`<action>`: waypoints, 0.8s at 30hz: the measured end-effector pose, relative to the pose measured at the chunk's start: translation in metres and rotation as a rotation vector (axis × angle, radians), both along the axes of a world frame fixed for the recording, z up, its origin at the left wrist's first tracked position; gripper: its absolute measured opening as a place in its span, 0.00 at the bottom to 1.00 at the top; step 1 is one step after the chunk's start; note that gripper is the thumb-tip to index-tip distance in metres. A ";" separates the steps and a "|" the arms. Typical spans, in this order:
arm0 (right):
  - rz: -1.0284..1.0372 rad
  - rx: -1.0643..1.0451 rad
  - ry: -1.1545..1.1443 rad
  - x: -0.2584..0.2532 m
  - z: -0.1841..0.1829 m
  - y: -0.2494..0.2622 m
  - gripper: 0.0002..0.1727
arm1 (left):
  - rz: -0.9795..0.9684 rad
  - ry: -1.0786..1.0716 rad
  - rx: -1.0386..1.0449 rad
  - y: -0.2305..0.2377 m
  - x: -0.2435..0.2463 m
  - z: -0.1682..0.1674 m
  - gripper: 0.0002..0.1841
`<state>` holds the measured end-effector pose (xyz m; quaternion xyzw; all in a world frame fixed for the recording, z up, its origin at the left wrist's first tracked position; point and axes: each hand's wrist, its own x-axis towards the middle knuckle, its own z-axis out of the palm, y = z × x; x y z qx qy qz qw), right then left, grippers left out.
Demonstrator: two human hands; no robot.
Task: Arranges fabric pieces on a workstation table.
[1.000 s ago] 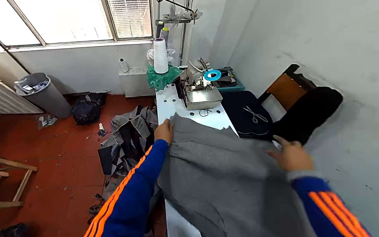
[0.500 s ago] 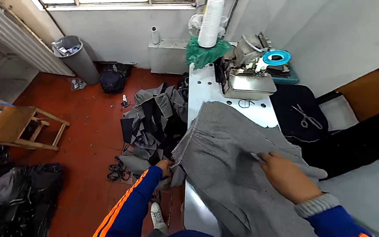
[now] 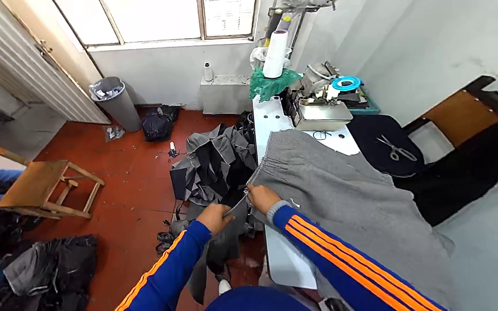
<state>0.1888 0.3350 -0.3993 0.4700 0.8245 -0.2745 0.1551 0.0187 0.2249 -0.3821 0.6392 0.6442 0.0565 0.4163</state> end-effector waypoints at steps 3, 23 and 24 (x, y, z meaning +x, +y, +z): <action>0.014 0.030 0.061 0.012 0.023 -0.006 0.22 | 0.012 0.071 0.045 0.002 -0.006 0.022 0.22; -0.024 -0.173 0.755 0.071 -0.008 -0.124 0.15 | 0.059 -0.254 1.163 -0.115 -0.061 0.262 0.07; -0.090 -0.086 0.825 0.087 0.007 -0.122 0.12 | 0.219 -0.267 1.230 -0.116 -0.053 0.270 0.08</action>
